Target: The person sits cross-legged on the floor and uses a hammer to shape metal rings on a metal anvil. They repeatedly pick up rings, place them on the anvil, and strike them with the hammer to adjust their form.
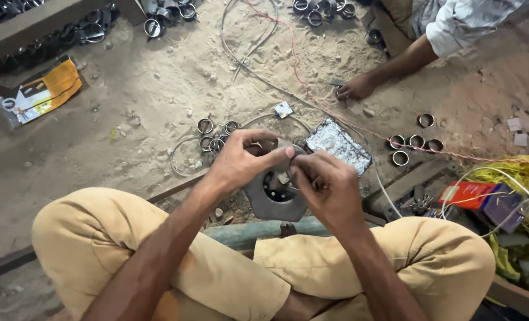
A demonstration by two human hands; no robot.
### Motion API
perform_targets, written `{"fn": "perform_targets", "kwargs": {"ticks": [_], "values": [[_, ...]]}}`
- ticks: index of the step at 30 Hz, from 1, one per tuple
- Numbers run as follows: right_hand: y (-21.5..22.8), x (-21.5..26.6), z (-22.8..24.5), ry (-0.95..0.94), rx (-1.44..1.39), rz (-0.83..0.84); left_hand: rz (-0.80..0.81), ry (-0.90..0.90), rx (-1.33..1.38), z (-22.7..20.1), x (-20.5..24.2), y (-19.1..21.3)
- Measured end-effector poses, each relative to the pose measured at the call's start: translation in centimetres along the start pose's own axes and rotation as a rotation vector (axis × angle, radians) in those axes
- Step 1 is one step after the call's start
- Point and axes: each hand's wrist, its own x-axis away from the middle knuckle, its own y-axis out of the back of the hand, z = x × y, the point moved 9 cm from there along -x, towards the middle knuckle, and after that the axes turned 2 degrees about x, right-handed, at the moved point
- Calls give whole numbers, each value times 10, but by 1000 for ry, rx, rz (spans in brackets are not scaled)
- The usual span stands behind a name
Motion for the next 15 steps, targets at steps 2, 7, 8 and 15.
{"fn": "perform_targets", "kwargs": {"ticks": [2,7,8,15], "values": [[10,0,-6,13,27,-78,15,25,0,8,2,-2],[18,3,-62,-384,-187,-151,-229,-260,-112,1,-12,23],[10,5,-64,-417,-254,-93,-290,-160,91,19,-9,35],[-77,27,-35,-628,-843,469,-666,16,634,71,-10,94]]}}
